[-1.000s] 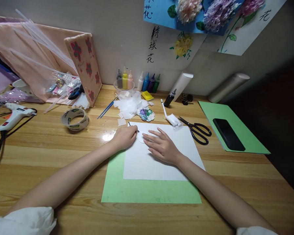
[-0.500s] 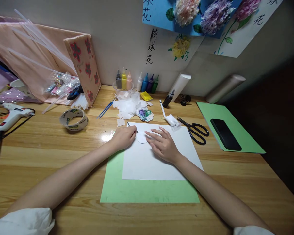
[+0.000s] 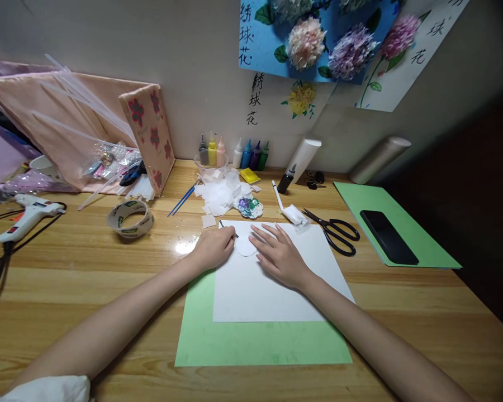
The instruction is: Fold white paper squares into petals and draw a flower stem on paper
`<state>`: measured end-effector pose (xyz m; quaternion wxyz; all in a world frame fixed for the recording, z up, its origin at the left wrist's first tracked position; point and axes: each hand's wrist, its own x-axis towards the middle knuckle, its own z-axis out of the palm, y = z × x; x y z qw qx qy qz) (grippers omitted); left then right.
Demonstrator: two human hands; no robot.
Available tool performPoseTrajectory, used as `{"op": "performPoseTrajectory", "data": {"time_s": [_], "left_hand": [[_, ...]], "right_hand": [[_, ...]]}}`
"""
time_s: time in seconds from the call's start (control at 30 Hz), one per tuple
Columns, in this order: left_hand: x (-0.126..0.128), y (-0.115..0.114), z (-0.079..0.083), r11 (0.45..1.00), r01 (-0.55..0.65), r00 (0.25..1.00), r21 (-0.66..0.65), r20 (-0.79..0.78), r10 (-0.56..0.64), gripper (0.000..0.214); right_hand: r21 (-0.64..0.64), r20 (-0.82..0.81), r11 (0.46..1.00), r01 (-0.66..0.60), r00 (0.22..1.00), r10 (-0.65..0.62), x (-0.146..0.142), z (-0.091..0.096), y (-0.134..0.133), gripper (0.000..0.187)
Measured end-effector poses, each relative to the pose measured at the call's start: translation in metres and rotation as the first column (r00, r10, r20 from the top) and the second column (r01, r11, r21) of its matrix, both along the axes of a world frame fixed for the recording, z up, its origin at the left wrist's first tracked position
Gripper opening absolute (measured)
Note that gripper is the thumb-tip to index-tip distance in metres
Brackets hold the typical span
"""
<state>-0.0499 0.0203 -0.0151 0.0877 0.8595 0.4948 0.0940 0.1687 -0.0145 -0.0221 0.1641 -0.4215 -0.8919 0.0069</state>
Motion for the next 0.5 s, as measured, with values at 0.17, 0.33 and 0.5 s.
{"op": "performPoseTrajectory", "data": {"time_s": [0.17, 0.33, 0.5], "left_hand": [[-0.0003, 0.0000, -0.0010, 1.000, 0.002, 1.000, 0.022, -0.013, -0.002, 0.021], [0.0003, -0.0008, -0.0002, 1.000, 0.006, 1.000, 0.022, -0.010, -0.006, 0.022], [0.0016, 0.0004, -0.0012, 1.000, -0.009, 1.000, 0.014, -0.018, 0.009, 0.022]], "right_hand": [[-0.079, 0.030, 0.996, 0.027, 0.999, -0.025, 0.0000, -0.0006, 0.0023, 0.047], [-0.109, 0.033, 0.994, 0.008, 0.999, -0.004, -0.0003, -0.0011, 0.0049, 0.053], [-0.140, 0.037, 0.990, -0.015, 0.999, 0.021, -0.0072, 0.0006, 0.0063, 0.052]]}}
